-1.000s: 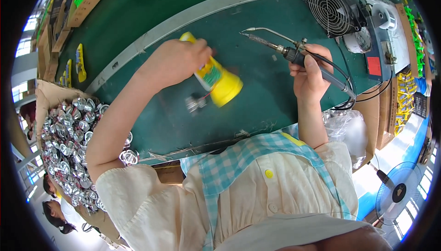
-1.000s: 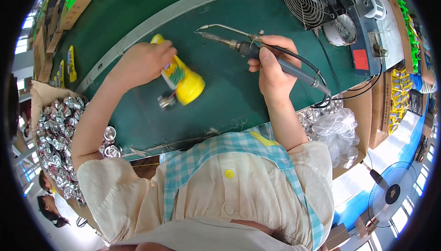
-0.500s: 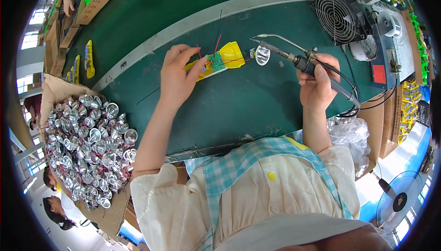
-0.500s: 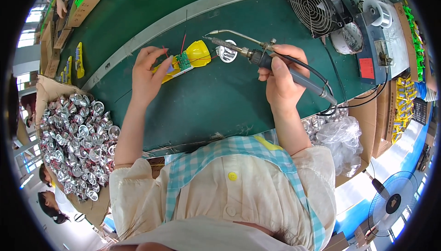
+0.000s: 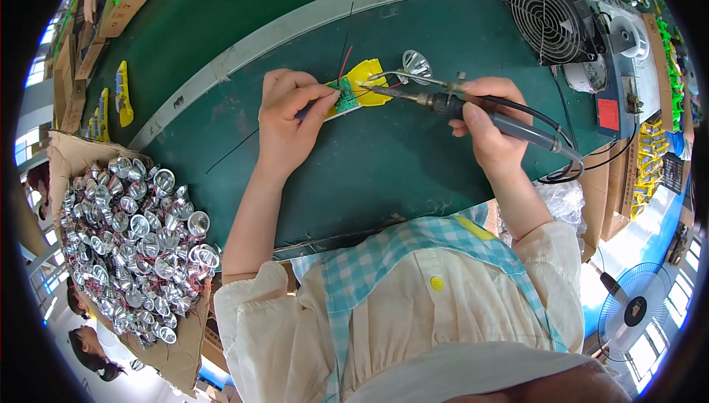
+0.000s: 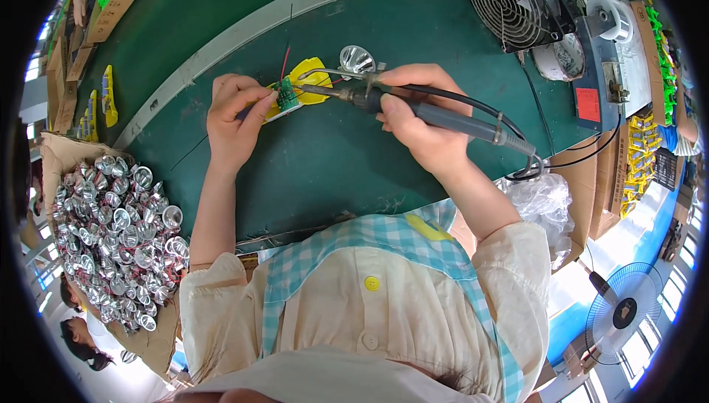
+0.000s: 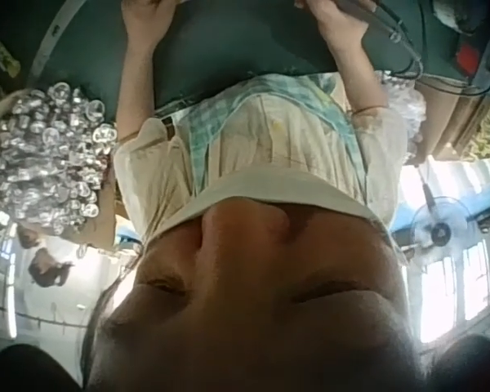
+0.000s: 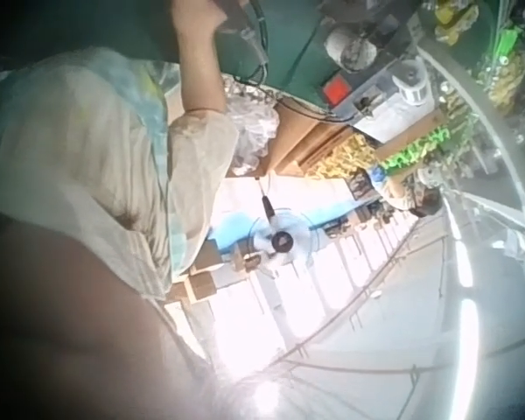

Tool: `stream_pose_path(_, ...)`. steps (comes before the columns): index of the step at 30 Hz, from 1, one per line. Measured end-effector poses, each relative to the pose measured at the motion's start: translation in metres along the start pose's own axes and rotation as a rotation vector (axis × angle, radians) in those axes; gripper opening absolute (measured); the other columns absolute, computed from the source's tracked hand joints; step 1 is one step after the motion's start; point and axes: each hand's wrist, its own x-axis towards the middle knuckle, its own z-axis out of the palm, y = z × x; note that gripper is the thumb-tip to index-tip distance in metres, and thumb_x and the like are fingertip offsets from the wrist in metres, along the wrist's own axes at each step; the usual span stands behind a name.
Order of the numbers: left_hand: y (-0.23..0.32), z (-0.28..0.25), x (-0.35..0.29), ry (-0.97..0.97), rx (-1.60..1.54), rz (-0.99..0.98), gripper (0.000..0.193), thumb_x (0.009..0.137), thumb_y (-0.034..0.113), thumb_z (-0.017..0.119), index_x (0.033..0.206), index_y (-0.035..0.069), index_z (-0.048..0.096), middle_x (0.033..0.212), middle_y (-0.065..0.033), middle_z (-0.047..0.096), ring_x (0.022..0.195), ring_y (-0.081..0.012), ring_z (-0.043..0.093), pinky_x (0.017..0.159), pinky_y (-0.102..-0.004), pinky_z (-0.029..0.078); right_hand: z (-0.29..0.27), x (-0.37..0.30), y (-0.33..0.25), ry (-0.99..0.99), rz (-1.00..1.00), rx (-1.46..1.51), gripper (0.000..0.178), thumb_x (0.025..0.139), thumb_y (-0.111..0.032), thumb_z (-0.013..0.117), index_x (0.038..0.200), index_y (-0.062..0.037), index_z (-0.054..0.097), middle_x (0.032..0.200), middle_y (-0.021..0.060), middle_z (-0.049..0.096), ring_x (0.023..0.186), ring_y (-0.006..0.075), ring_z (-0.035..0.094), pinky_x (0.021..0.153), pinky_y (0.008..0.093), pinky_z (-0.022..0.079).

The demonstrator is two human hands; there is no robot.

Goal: Soldering components onto circuit boards and assembling flashlight units on an assembly line.

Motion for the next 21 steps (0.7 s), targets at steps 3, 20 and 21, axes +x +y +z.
stream_pose_path(3,0.003,-0.004,0.002,-0.059,0.021,0.041,0.008,0.061,0.003,0.062,0.067,0.005,0.057,0.076,-0.0035,0.05,0.079,-0.0213,0.042,0.066,-0.0292,0.036,0.005,0.0,0.011,-0.032,0.018,0.013,0.018,0.068,0.0,0.055,0.085,-0.0002,0.05,0.072,0.0066,0.053,0.055,0.0092,0.053,0.05,0.0196,0.046)
stream_pose_path(20,0.009,-0.016,0.011,-0.325,0.083,-0.019,0.009,0.059,0.0,0.058,0.068,0.0,0.056,0.087,-0.0058,0.05,0.089,-0.0239,0.041,0.073,-0.031,0.036,0.013,0.001,0.023,-0.093,-0.007,-0.07,0.019,0.067,-0.001,0.057,0.085,0.001,0.051,0.075,0.0077,0.054,0.059,0.0102,0.053,0.055,0.0216,0.046)
stream_pose_path(21,0.01,-0.017,0.012,-0.325,0.082,-0.019,0.009,0.059,0.0,0.058,0.068,0.0,0.056,0.087,-0.0058,0.05,0.089,-0.0239,0.041,0.073,-0.031,0.036,0.014,0.001,0.022,-0.092,0.002,-0.074,0.019,0.067,-0.001,0.057,0.085,0.001,0.051,0.075,0.0076,0.054,0.059,0.0101,0.053,0.055,0.0215,0.046)
